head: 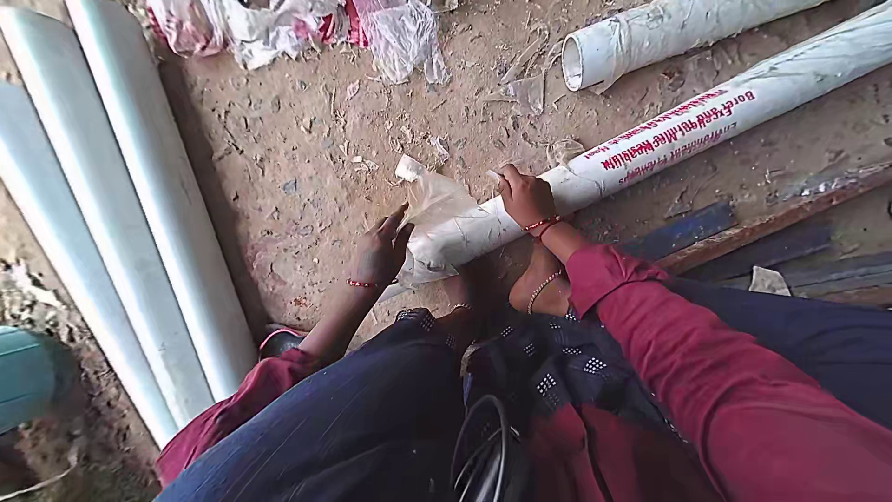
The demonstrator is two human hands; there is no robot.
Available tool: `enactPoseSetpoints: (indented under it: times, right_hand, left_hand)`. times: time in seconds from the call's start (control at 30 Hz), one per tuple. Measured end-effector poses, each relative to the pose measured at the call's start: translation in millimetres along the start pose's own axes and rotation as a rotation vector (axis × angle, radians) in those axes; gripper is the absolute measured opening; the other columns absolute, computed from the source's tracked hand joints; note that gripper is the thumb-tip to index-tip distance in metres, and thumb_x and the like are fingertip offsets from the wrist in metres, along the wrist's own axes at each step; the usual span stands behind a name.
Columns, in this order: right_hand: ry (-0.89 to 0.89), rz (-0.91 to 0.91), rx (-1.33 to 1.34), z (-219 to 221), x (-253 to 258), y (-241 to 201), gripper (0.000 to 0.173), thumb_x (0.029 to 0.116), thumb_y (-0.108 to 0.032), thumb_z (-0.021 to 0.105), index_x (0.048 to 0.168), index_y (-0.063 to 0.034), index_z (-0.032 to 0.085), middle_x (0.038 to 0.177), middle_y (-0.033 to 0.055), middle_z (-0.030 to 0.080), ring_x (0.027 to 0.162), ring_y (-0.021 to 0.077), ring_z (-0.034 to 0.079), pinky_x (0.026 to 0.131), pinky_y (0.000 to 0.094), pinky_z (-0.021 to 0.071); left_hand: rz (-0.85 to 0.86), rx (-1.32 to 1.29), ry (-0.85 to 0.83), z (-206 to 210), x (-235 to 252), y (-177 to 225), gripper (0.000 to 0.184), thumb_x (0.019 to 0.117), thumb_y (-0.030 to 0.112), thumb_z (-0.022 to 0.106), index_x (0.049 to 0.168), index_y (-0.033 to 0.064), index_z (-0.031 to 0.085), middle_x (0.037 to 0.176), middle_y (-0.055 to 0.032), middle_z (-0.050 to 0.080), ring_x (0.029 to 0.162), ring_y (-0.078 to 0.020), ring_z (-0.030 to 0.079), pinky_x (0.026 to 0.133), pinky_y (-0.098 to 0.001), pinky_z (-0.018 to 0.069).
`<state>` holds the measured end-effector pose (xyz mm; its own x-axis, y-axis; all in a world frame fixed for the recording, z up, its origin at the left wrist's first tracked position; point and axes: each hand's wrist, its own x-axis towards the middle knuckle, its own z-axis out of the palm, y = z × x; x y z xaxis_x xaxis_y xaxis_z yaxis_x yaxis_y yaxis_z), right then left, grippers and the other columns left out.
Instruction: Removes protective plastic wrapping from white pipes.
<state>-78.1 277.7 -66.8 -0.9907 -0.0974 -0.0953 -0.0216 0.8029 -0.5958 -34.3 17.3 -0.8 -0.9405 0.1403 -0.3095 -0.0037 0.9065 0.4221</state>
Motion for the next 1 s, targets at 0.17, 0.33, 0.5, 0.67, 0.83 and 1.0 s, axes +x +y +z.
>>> enactPoseSetpoints:
  times: [0.17, 0.33, 0.5, 0.67, 0.83, 1.0]
  right_hand:
    - [-0.436, 0.211, -0.041, -20, -17, -24, 0.032, 0.1092, -0.018, 0.044, 0.117, 0.0041, 0.066, 0.102, 0.0275, 0.071, 0.101, 0.0452, 0.07, 0.083, 0.0615, 0.0513]
    - [-0.449, 0.207, -0.118, -22, -38, -32, 0.029, 0.1097, -0.015, 0.042, 0.113, 0.004, 0.064, 0.095, 0.0288, 0.07, 0.098, 0.0475, 0.07, 0.08, 0.0617, 0.0517]
    - [-0.434, 0.219, -0.141, -23, -76, -29, 0.03, 0.1101, -0.016, 0.043, 0.109, 0.0047, 0.065, 0.091, 0.029, 0.07, 0.093, 0.0486, 0.071, 0.076, 0.062, 0.0519]
    - [0.19, 0.006, -0.198, -4, -68, -3, 0.029, 0.1084, -0.015, 0.047, 0.105, 0.0043, 0.068, 0.085, 0.0235, 0.071, 0.081, 0.0424, 0.072, 0.066, 0.0537, 0.054]
    - [0.299, -0.234, -0.364, 36, -53, 30, 0.022, 0.1051, -0.008, 0.049, 0.104, 0.0025, 0.069, 0.119, 0.022, 0.07, 0.117, 0.0424, 0.065, 0.1, 0.0551, 0.0492]
    - [0.483, -0.281, -0.303, 56, -18, 42, 0.028, 0.1034, -0.009, 0.045, 0.098, 0.0029, 0.07, 0.098, 0.0199, 0.076, 0.1, 0.0379, 0.074, 0.102, 0.0517, 0.0512]
  left_hand:
    - [-0.154, -0.251, -0.082, 28, 7, -29, 0.061, 0.101, 0.029, 0.068, 0.146, -0.0071, 0.048, 0.117, -0.0354, 0.067, 0.111, -0.0513, 0.067, 0.102, -0.0662, 0.0465]
    - [-0.178, -0.253, -0.092, 27, 4, -18, 0.073, 0.0969, 0.025, 0.074, 0.156, 0.0003, 0.038, 0.126, -0.0337, 0.065, 0.119, -0.0504, 0.063, 0.106, -0.0636, 0.044]
    - [-0.238, -0.529, 0.197, 8, 26, -28, 0.103, 0.1004, 0.03, 0.068, 0.163, 0.0073, -0.011, 0.135, -0.019, 0.058, 0.078, -0.0101, 0.066, 0.073, -0.0293, 0.0574]
    - [-0.26, -0.523, -0.183, -4, 60, -43, 0.088, 0.1022, 0.044, 0.061, 0.161, -0.0026, 0.016, 0.138, -0.0273, 0.059, 0.125, -0.0333, 0.062, 0.109, -0.05, 0.0463]
    - [0.028, -0.258, -0.319, 49, 50, -31, 0.064, 0.0876, 0.035, 0.083, 0.129, -0.007, 0.056, 0.111, -0.03, 0.068, 0.107, -0.046, 0.067, 0.096, -0.0642, 0.0491]
    - [0.098, -0.318, -0.035, 49, 20, 6, 0.054, 0.0858, 0.022, 0.084, 0.12, -0.0108, 0.058, 0.101, -0.0283, 0.069, 0.093, -0.0403, 0.07, 0.087, -0.0568, 0.0539]
